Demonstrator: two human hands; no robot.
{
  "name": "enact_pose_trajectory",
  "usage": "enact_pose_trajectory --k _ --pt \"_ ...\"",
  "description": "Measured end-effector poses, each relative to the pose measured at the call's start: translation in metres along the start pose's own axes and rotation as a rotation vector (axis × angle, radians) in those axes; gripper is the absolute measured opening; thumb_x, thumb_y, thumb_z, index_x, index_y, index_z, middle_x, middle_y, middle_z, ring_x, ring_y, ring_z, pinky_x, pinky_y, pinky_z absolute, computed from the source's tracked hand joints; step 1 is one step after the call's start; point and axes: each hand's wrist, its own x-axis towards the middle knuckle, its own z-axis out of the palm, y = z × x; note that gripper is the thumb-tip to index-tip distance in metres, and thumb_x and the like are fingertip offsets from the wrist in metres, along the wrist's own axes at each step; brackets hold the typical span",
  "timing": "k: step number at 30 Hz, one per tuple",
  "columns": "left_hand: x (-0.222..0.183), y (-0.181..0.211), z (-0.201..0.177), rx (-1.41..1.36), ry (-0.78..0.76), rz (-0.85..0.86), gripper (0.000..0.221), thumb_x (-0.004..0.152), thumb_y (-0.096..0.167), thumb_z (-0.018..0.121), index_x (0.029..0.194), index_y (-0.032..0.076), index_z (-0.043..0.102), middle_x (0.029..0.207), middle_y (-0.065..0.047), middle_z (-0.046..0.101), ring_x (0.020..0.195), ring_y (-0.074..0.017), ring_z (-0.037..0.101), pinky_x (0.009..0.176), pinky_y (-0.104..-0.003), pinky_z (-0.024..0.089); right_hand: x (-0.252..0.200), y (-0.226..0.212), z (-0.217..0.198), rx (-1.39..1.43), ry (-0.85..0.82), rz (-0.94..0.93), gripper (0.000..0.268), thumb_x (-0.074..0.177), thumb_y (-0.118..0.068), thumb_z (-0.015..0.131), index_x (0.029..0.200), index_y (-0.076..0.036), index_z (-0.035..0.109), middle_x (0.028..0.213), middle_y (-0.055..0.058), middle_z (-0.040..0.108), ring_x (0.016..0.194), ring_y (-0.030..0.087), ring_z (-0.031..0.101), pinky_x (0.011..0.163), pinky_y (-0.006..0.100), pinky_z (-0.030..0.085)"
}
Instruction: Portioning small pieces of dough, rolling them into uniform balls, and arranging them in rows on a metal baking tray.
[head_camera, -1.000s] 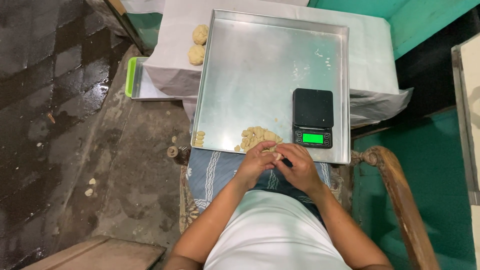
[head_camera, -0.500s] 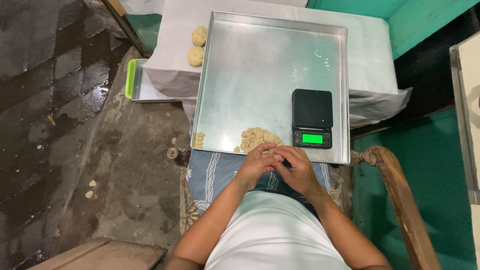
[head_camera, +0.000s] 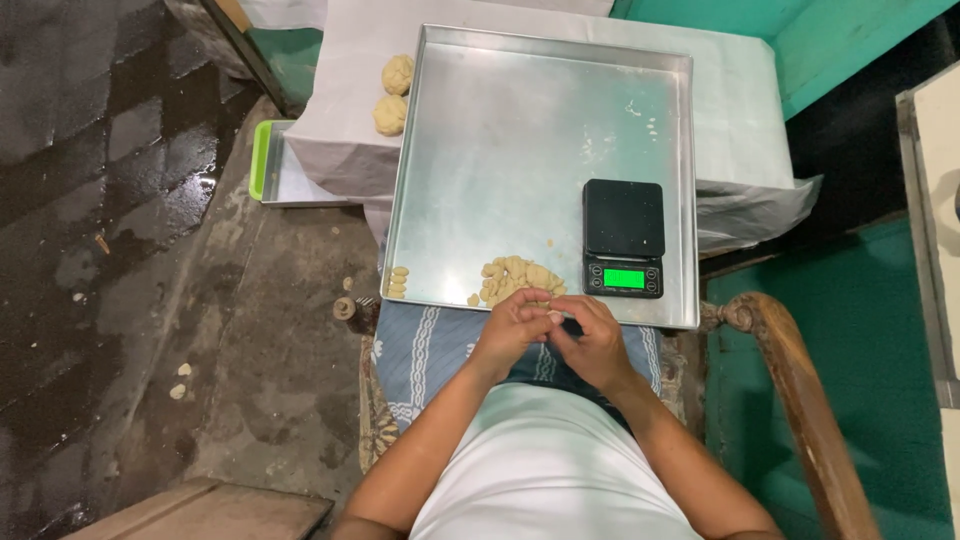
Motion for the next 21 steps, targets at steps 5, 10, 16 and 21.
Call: enact_pose_trajectory --k 5,10,16,21 --pt "-0.003 0.003 -0.005 0.025 0.039 0.032 0.03 0.087 0.006 0.08 0.114 0.001 0.07 0.091 -0.012 0.078 0.074 -0.0154 0.076 0.063 -0.02 0.062 -0.001 0.003 -0.004 0.069 -0.054 0.046 0.019 0.087 -0.009 0.08 0.105 -0.01 0.078 0.094 0.005 0.077 0.087 0.031 0.075 0.081 0.042 0.056" --pt "-0.009 0.006 -0.01 0.053 0.085 0.106 0.028 0.085 0.013 0.087 0.107 0.001 0.076 0.084 -0.012 0.078 0.072 -0.0135 0.075 0.068 -0.021 0.063 0.007 -0.008 -0.003 0.182 -0.089 0.091 0.014 0.091 -0.007 0.076 0.104 -0.006 0.079 0.091 0.007 0.078 0.085 0.031 0.076 0.079 0.041 0.058" --pt "-0.005 -0.017 -0.032 0.015 0.179 0.172 0.026 0.087 0.011 0.085 0.11 0.0 0.076 0.082 -0.011 0.077 0.075 -0.0116 0.073 0.072 -0.023 0.062 0.013 -0.006 0.02 0.154 -0.16 0.145 0.013 0.084 -0.004 0.08 0.097 -0.007 0.079 0.083 0.009 0.076 0.078 0.033 0.075 0.071 0.041 0.059" --pt "-0.012 -0.035 -0.05 0.028 0.271 0.21 0.025 0.099 0.013 0.072 0.119 -0.001 0.072 0.095 -0.017 0.077 0.089 -0.0207 0.075 0.082 -0.035 0.062 0.029 0.025 0.057 0.122 -0.181 0.153 0.019 0.08 -0.006 0.083 0.098 -0.01 0.078 0.078 0.01 0.073 0.075 0.032 0.074 0.067 0.042 0.059"
